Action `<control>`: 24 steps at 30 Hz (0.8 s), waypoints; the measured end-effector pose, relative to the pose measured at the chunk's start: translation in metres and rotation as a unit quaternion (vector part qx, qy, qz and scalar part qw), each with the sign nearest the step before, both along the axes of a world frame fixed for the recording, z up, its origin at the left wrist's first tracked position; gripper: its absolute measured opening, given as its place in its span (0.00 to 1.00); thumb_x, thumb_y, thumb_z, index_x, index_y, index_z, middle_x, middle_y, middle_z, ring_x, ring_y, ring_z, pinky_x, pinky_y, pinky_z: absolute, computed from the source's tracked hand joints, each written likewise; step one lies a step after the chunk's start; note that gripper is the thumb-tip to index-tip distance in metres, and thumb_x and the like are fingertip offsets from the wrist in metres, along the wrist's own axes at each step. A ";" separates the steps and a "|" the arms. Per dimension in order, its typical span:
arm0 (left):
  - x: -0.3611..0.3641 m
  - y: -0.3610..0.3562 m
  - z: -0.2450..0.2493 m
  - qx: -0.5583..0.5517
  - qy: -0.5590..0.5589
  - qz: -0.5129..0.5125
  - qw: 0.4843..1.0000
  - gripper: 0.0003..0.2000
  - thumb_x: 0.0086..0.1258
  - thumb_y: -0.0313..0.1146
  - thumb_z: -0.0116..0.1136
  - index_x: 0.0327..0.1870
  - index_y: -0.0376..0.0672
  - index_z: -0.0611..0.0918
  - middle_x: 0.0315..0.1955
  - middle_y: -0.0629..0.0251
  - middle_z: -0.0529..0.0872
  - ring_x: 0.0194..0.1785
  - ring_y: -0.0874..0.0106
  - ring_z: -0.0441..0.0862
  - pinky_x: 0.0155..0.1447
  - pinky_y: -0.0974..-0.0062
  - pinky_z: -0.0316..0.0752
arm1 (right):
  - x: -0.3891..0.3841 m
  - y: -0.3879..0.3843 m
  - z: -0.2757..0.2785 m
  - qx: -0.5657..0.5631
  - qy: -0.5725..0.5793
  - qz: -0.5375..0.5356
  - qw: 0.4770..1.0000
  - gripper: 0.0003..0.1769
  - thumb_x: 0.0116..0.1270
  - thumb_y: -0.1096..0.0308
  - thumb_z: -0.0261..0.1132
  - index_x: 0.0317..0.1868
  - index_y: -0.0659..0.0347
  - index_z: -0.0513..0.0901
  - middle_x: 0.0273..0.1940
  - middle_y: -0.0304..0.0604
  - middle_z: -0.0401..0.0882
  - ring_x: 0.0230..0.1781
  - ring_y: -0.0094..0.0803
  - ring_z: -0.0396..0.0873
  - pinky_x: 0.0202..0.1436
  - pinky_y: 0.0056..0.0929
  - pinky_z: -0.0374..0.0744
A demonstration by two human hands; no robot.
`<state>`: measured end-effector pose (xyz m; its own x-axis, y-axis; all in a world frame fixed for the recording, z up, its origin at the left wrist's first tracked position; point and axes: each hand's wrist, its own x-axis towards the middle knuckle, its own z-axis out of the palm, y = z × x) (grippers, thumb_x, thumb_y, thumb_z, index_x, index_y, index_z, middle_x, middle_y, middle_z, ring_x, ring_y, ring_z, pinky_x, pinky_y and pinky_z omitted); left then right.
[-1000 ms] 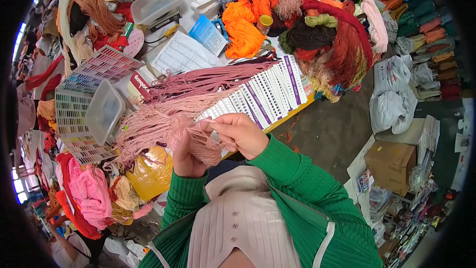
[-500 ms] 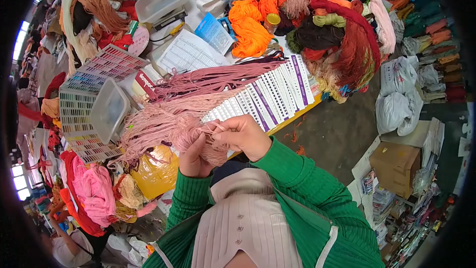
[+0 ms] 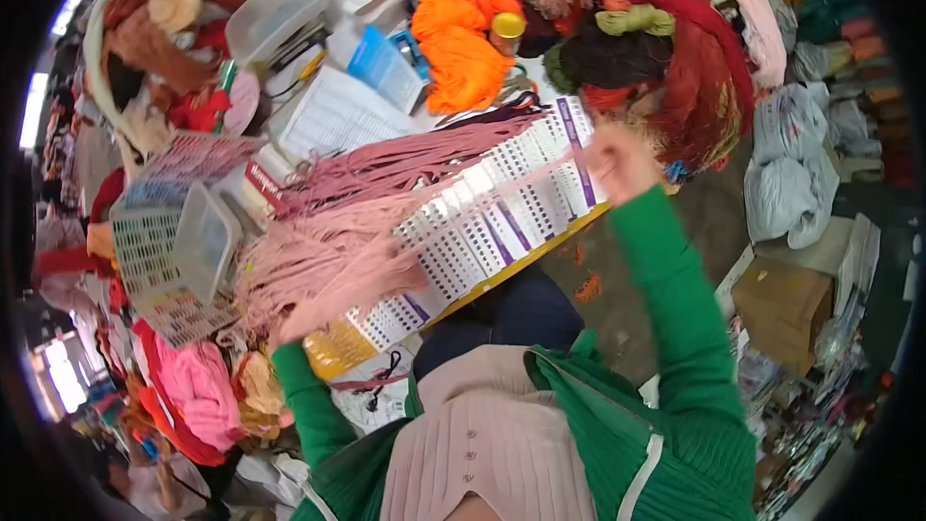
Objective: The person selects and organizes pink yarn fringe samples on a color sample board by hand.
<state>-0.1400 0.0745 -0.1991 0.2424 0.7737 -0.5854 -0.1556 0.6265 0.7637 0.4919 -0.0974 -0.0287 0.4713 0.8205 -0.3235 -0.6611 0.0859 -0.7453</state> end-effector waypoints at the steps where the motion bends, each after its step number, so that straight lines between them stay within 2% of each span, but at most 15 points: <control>1: -0.005 0.003 0.006 -0.016 -0.029 -0.009 0.999 0.14 0.54 0.36 0.48 0.39 0.37 0.74 0.23 0.63 0.76 0.28 0.68 0.74 0.40 0.70 0.70 | 0.053 -0.016 -0.017 -0.018 -0.038 -0.118 0.992 0.09 0.52 0.72 0.50 0.16 0.60 0.67 0.14 0.37 0.64 0.16 0.25 0.65 0.27 0.26 0.72; 2: -0.009 0.004 0.016 -0.034 -0.057 -0.015 0.998 0.15 0.55 0.36 0.47 0.40 0.37 0.73 0.23 0.62 0.77 0.28 0.68 0.74 0.38 0.70 0.70 | 0.100 -0.026 -0.001 -0.092 -0.106 -0.246 0.959 0.09 0.51 0.71 0.51 0.15 0.60 0.66 0.13 0.37 0.63 0.15 0.25 0.65 0.24 0.24 0.70; 3: -0.014 0.006 0.025 -0.053 -0.085 -0.017 0.995 0.15 0.55 0.36 0.46 0.41 0.37 0.73 0.23 0.62 0.77 0.28 0.68 0.74 0.37 0.70 0.70 | 0.151 -0.044 0.004 -0.064 -0.214 -0.338 0.914 0.09 0.50 0.71 0.50 0.14 0.60 0.66 0.13 0.37 0.64 0.15 0.26 0.65 0.23 0.25 0.69; 5: -0.018 0.007 0.047 -0.087 -0.141 -0.013 0.986 0.17 0.56 0.37 0.45 0.43 0.37 0.73 0.24 0.62 0.78 0.27 0.69 0.75 0.35 0.70 0.71 | 0.216 -0.067 -0.005 0.019 -0.266 -0.255 0.929 0.09 0.51 0.71 0.50 0.16 0.61 0.69 0.16 0.39 0.67 0.19 0.28 0.68 0.28 0.27 0.70; 7: -0.019 0.008 0.056 -0.125 -0.192 -0.004 0.973 0.18 0.57 0.38 0.44 0.45 0.37 0.72 0.25 0.62 0.78 0.26 0.69 0.75 0.32 0.71 0.72 | 0.176 -0.022 0.010 -0.031 -0.455 -0.331 0.826 0.08 0.54 0.70 0.49 0.23 0.63 0.73 0.22 0.39 0.70 0.25 0.29 0.70 0.33 0.27 0.70; 8: 0.035 0.005 0.030 -0.157 -0.476 -0.055 0.864 0.17 0.59 0.34 0.40 0.48 0.34 0.67 0.30 0.60 0.75 0.30 0.72 0.74 0.37 0.78 0.71 | 0.139 -0.006 0.002 -0.172 -0.565 -0.183 0.786 0.08 0.54 0.70 0.51 0.31 0.65 0.73 0.26 0.40 0.71 0.29 0.27 0.70 0.36 0.25 0.69; 9: 0.076 -0.002 0.002 -0.139 -0.292 -0.013 0.946 0.17 0.57 0.33 0.43 0.46 0.35 0.69 0.32 0.57 0.75 0.33 0.69 0.74 0.37 0.73 0.71 | 0.117 0.009 -0.032 -0.099 -0.657 -0.086 0.742 0.07 0.54 0.70 0.53 0.32 0.65 0.73 0.28 0.39 0.73 0.30 0.26 0.70 0.38 0.24 0.69; 10: 0.119 -0.009 -0.021 -0.115 -0.094 0.030 0.988 0.16 0.55 0.32 0.46 0.45 0.36 0.72 0.35 0.55 0.76 0.36 0.65 0.74 0.37 0.68 0.71 | 0.094 0.020 -0.085 -0.167 -0.393 -0.094 0.900 0.04 0.51 0.73 0.56 0.28 0.65 0.75 0.28 0.38 0.74 0.29 0.24 0.71 0.36 0.22 0.70; 11: 0.195 -0.010 -0.008 -0.276 -0.282 -0.042 0.918 0.11 0.57 0.34 0.47 0.38 0.38 0.72 0.25 0.62 0.73 0.26 0.71 0.70 0.28 0.75 0.68 | 0.059 0.035 -0.102 -0.204 -0.375 -0.023 0.904 0.03 0.50 0.76 0.57 0.25 0.64 0.77 0.25 0.38 0.75 0.27 0.23 0.71 0.32 0.20 0.70; 12: 0.270 -0.011 0.016 -0.417 -0.451 -0.109 0.781 0.09 0.59 0.37 0.47 0.31 0.40 0.73 0.16 0.69 0.71 0.17 0.77 0.67 0.19 0.81 0.65 | 0.040 0.043 -0.141 -0.182 -0.436 0.020 0.881 0.03 0.48 0.77 0.58 0.24 0.63 0.78 0.22 0.37 0.75 0.24 0.21 0.71 0.29 0.19 0.70; 13: 0.309 -0.017 0.020 -0.424 -0.230 -0.006 0.876 0.09 0.57 0.38 0.50 0.26 0.43 0.72 0.10 0.73 0.67 0.13 0.79 0.64 0.14 0.85 0.58 | 0.019 0.051 -0.151 -0.204 -0.389 0.056 0.896 0.02 0.47 0.76 0.59 0.24 0.64 0.78 0.23 0.38 0.75 0.23 0.21 0.71 0.28 0.20 0.70; 14: 0.348 -0.023 0.025 -0.392 -0.076 0.008 0.917 0.09 0.57 0.38 0.50 0.27 0.42 0.73 0.11 0.72 0.68 0.13 0.80 0.64 0.14 0.87 0.56 | 0.000 0.057 -0.161 -0.207 -0.409 0.050 0.888 0.02 0.47 0.76 0.59 0.24 0.64 0.77 0.23 0.39 0.75 0.22 0.23 0.71 0.27 0.20 0.70; 18: 0.433 -0.037 -0.009 -0.196 0.049 -0.084 0.976 0.07 0.57 0.33 0.50 0.31 0.39 0.74 0.14 0.67 0.72 0.12 0.78 0.64 0.15 0.85 0.59 | -0.040 0.075 -0.186 -0.206 -0.470 0.093 0.854 0.02 0.43 0.76 0.59 0.21 0.64 0.75 0.23 0.43 0.71 0.23 0.35 0.71 0.25 0.23 0.70; 21: 0.459 -0.050 -0.041 -0.138 0.080 -0.058 0.986 0.05 0.57 0.29 0.51 0.28 0.37 0.75 0.17 0.65 0.76 0.14 0.77 0.69 0.16 0.83 0.61 | -0.054 0.074 -0.225 -0.100 -0.634 0.061 0.764 0.09 0.38 0.76 0.62 0.23 0.59 0.72 0.24 0.39 0.71 0.28 0.37 0.69 0.31 0.31 0.66; 24: 0.461 -0.053 -0.081 0.054 0.274 -0.222 0.934 0.08 0.51 0.34 0.56 0.24 0.38 0.76 0.17 0.62 0.76 0.14 0.73 0.71 0.21 0.76 0.67 | -0.060 0.070 -0.233 -0.113 -0.659 0.066 0.741 0.11 0.36 0.77 0.62 0.24 0.58 0.71 0.25 0.38 0.70 0.30 0.36 0.69 0.33 0.31 0.64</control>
<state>0.3212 0.0217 -0.2797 0.2399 0.7302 -0.6397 0.5341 0.4509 0.7151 0.4319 -0.0273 -0.2616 0.4205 0.8827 0.2099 0.6615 -0.1399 -0.7368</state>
